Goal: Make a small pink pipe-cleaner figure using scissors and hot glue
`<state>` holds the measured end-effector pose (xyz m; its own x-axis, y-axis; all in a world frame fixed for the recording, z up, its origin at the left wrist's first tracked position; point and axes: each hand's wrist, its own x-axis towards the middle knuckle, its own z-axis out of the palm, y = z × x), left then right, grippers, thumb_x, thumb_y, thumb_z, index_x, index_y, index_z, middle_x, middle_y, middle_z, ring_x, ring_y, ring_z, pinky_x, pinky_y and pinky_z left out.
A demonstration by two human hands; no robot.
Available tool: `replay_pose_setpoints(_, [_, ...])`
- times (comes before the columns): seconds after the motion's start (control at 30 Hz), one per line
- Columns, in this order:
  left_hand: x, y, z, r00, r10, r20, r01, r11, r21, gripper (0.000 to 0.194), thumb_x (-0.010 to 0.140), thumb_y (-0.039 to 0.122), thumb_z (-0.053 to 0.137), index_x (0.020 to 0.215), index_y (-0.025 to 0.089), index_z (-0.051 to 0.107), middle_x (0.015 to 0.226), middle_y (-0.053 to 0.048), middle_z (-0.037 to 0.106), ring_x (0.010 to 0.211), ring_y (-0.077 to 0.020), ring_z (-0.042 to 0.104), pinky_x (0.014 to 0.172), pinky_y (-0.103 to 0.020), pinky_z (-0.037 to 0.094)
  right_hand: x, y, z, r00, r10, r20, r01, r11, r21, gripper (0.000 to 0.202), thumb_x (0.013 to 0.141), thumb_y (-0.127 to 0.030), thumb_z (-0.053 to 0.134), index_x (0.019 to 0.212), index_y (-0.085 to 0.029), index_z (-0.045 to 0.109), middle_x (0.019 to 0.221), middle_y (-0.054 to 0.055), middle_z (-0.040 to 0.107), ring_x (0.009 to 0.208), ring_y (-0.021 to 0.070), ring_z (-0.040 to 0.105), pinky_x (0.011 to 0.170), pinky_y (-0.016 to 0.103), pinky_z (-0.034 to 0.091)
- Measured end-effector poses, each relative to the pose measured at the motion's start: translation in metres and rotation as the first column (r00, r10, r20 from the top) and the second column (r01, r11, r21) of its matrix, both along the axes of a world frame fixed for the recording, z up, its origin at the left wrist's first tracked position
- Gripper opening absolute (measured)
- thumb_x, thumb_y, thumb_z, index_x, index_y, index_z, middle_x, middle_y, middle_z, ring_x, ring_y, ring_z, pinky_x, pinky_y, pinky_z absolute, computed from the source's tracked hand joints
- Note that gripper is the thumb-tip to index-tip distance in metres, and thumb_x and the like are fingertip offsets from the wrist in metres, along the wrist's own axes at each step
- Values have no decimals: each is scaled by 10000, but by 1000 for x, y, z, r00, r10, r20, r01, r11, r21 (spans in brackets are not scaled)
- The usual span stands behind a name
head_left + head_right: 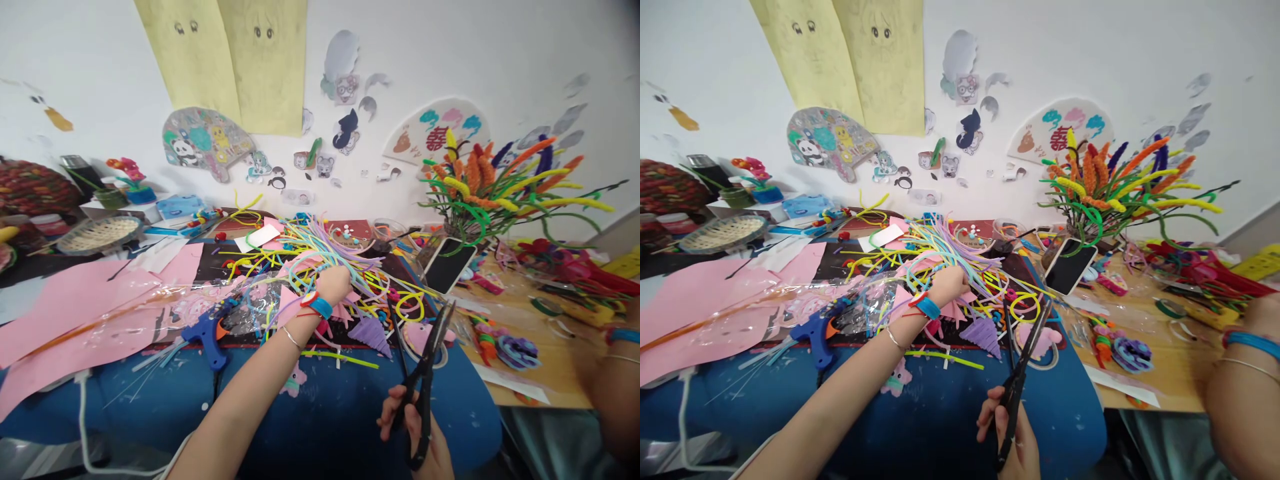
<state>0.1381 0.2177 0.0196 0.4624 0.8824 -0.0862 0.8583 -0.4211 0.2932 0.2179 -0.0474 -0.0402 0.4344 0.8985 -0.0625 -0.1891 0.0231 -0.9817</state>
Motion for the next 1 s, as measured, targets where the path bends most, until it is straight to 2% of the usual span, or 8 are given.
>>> replay_pose_setpoints(0.13, [2, -5, 5, 999, 15, 46, -16, 999, 35, 285, 913, 307, 574, 1148, 146, 586, 1139, -86, 625, 965, -213, 634, 822, -419, 536, 4, 1, -1, 997, 27, 70, -27, 1000, 6, 332, 884, -520, 531, 983, -203, 550, 682, -19, 578, 508, 120, 541, 553, 257, 451])
replay_pose_setpoints(0.27, [-12, -11, 29, 990, 4, 142, -17, 996, 91, 218, 907, 323, 574, 997, 131, 626, 966, -53, 662, 835, -175, 641, 760, -369, 528, 21, 9, 2, 932, 83, 352, -54, 994, -90, 422, 831, -564, 544, 1032, -196, 593, 715, 23, 639, 561, 171, 601, 557, 281, 477])
replay_pose_setpoints(0.37, [-36, -27, 56, 970, 14, 245, -56, 985, 166, 219, 918, 255, 483, 803, 138, 628, 768, -45, 652, 736, -172, 614, 706, -304, 473, 31, 25, 12, 747, 38, 664, 125, 973, -196, 499, 755, -570, 580, 1069, -186, 636, 861, 91, 712, 781, 276, 672, 678, 356, 499])
replay_pose_setpoints(0.47, [-69, -61, 74, 935, 50, 350, -137, 964, 228, 333, 958, 217, 290, 805, 162, 581, 756, -42, 625, 710, -161, 577, 654, -269, 424, 35, 52, 23, 482, 12, 876, 267, 950, -160, 511, 722, -553, 593, 1081, -194, 656, 939, 108, 726, 880, 332, 666, 704, 399, 482])
replay_pose_setpoints(0.57, [-105, -106, 71, 892, 103, 440, -226, 944, 238, 353, 967, 206, 204, 805, 190, 517, 731, -16, 588, 677, -149, 543, 618, -247, 406, 36, 84, 26, 290, 9, 957, 256, 963, -86, 469, 772, -519, 557, 1090, -188, 654, 987, 122, 723, 872, 328, 658, 650, 385, 469])
replay_pose_setpoints(0.63, [-129, -135, 58, 787, 148, 599, -295, 943, 154, 306, 970, 253, 254, 793, 203, 499, 711, 2, 576, 661, -148, 543, 622, -243, 411, 36, 102, 26, 230, -46, 972, 202, 979, -1, 474, 808, -495, 510, 1090, -139, 646, 998, 152, 714, 897, 327, 642, 712, 408, 470])
replay_pose_setpoints(0.8, [-180, -185, 15, 740, 305, 599, -395, 919, 20, 222, 921, 345, 438, 827, 218, 594, 776, 1, 670, 715, -170, 607, 651, -249, 446, 19, 110, 33, 290, -171, 942, 24, 985, 172, 379, 867, -431, 466, 1036, -140, 642, 958, 141, 697, 907, 301, 607, 877, 462, 421])
replay_pose_setpoints(1.0, [-206, -227, -5, 765, 294, 573, -416, 905, 92, 342, 917, 372, 434, 619, 225, 516, 581, 26, 586, 550, -148, 566, 561, -234, 439, -38, 68, 38, 538, -2, 843, -287, 940, 185, 171, 925, -304, 494, 984, -224, 633, 1028, 87, 660, 1016, 241, 579, 946, 412, 419])
